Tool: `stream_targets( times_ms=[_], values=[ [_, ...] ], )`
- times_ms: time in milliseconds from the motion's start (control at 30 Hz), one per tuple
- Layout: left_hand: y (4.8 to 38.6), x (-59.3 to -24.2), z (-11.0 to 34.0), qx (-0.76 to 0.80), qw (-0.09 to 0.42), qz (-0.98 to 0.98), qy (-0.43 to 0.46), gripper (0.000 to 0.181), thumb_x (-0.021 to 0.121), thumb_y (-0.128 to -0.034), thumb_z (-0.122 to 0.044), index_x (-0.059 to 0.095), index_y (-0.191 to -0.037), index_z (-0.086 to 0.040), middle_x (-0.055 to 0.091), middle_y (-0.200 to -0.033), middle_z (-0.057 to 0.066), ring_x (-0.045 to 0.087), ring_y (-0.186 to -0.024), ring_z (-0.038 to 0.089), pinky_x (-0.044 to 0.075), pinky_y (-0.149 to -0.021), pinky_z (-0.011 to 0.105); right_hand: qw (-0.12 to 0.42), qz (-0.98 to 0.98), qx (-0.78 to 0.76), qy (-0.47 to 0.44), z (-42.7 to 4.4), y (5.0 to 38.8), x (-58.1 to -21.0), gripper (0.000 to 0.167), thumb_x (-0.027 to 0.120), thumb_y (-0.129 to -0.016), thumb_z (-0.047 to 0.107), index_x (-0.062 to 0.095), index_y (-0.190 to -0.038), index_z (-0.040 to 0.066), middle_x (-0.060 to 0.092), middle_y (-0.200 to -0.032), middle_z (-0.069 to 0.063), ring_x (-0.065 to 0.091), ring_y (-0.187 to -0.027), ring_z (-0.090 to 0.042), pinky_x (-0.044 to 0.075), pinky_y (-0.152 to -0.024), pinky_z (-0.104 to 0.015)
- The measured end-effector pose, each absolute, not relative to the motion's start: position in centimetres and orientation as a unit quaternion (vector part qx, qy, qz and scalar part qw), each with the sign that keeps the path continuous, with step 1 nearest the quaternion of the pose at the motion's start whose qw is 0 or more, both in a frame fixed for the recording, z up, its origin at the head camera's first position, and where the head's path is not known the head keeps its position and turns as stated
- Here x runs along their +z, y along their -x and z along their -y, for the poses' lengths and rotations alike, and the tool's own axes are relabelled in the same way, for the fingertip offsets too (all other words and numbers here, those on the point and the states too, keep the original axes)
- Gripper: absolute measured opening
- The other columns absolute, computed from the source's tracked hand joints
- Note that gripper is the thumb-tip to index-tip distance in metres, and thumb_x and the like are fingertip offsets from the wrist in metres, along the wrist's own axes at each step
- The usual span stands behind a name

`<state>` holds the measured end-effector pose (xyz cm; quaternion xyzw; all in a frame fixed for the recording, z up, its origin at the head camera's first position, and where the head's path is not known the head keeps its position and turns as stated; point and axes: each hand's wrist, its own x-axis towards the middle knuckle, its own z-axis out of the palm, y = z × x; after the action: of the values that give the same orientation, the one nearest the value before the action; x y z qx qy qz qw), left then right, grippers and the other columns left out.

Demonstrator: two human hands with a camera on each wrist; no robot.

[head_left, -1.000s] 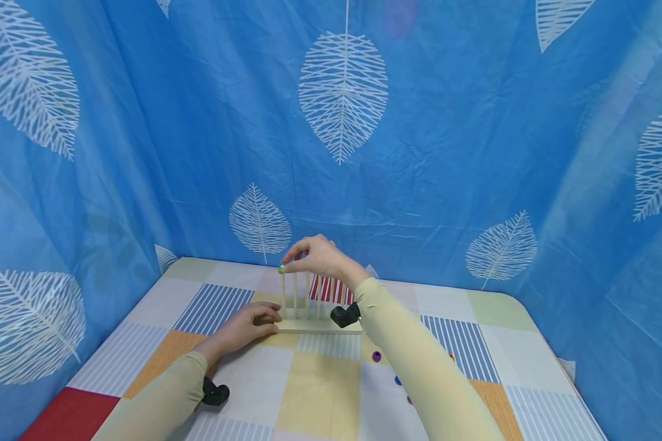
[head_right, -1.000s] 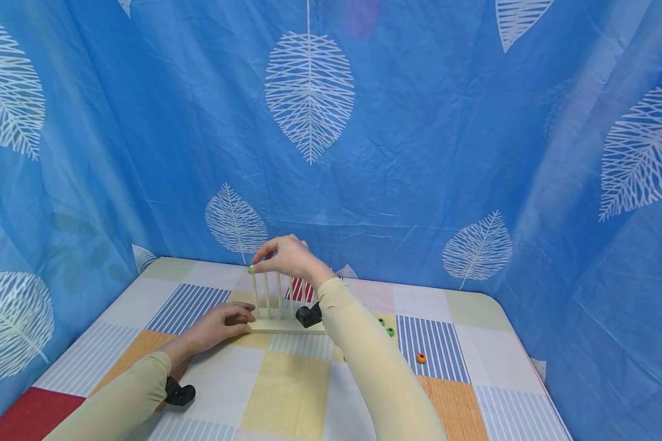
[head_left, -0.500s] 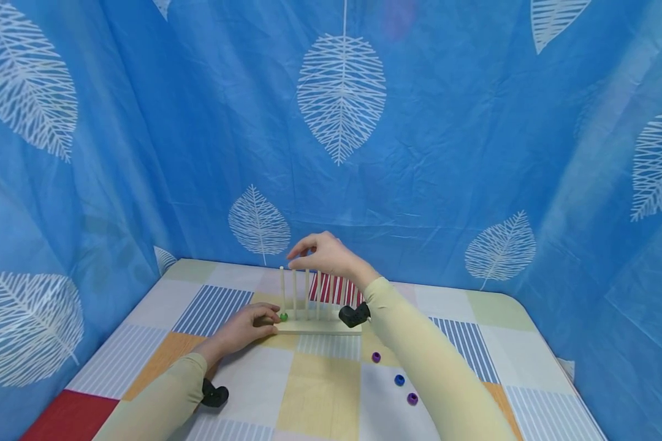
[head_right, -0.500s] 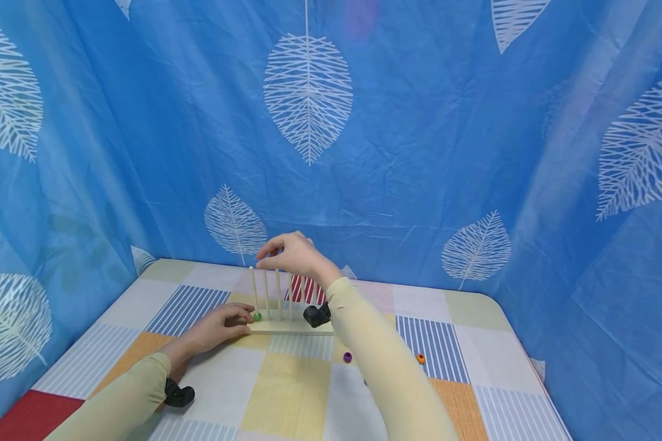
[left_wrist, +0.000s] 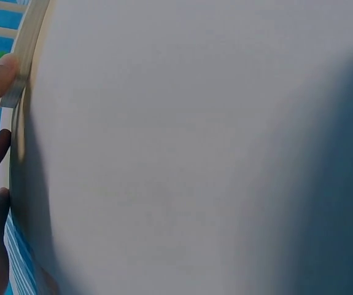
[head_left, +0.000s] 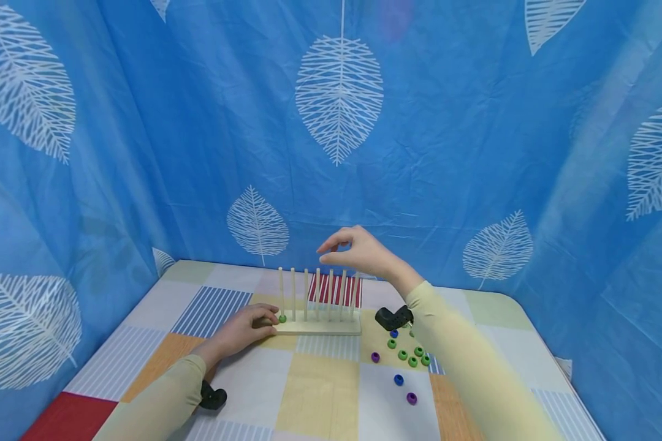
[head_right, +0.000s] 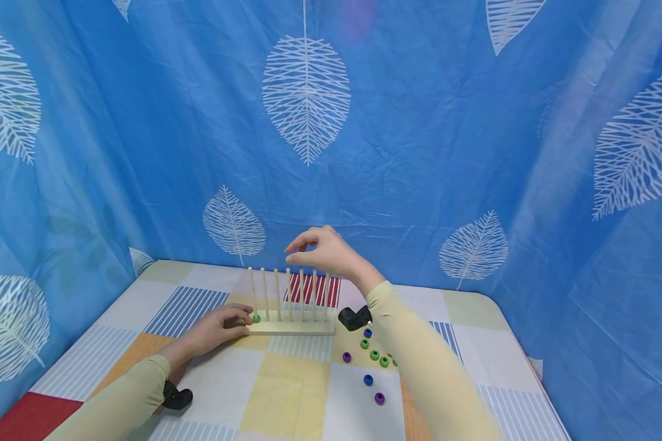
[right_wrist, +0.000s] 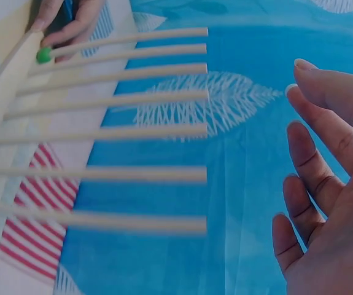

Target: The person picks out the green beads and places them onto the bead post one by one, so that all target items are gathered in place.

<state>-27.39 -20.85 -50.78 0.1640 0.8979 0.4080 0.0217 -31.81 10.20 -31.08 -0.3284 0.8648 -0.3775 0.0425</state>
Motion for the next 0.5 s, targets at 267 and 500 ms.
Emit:
stream_targets(
  times_ms=[267,500],
  values=[
    [27.4,-50.8,20.9,0.409,0.018,-0.896,-0.172,0.009,0.077,-0.0935,-0.019,0.073,-0.095,-0.026,0.062,-0.139,0.006,0.051,-0.135,0.034,0.037,-0.115,0.055,0.021,-0.881,-0.371,0.291,-14.9,31.1,-31.2,0.024,0.074,-0.093,0.047,0.076,-0.112,0.033,0.068,-0.116,0.006,0.049,-0.112,-0.024,0.044,-0.091,-0.045],
    [27.2,-50.7,21.0,0.413,0.019,-0.893,-0.177,0.008,0.078,-0.0931,-0.018,0.072,-0.094,-0.025,0.061,-0.139,0.008,0.05,-0.135,0.036,0.036,-0.114,0.058,0.002,-0.893,-0.365,0.265,-18.4,30.5,-31.7,0.028,0.074,-0.093,0.046,0.076,-0.115,0.029,0.067,-0.113,0.006,0.052,-0.11,-0.021,0.043,-0.092,-0.045]
  ],
)
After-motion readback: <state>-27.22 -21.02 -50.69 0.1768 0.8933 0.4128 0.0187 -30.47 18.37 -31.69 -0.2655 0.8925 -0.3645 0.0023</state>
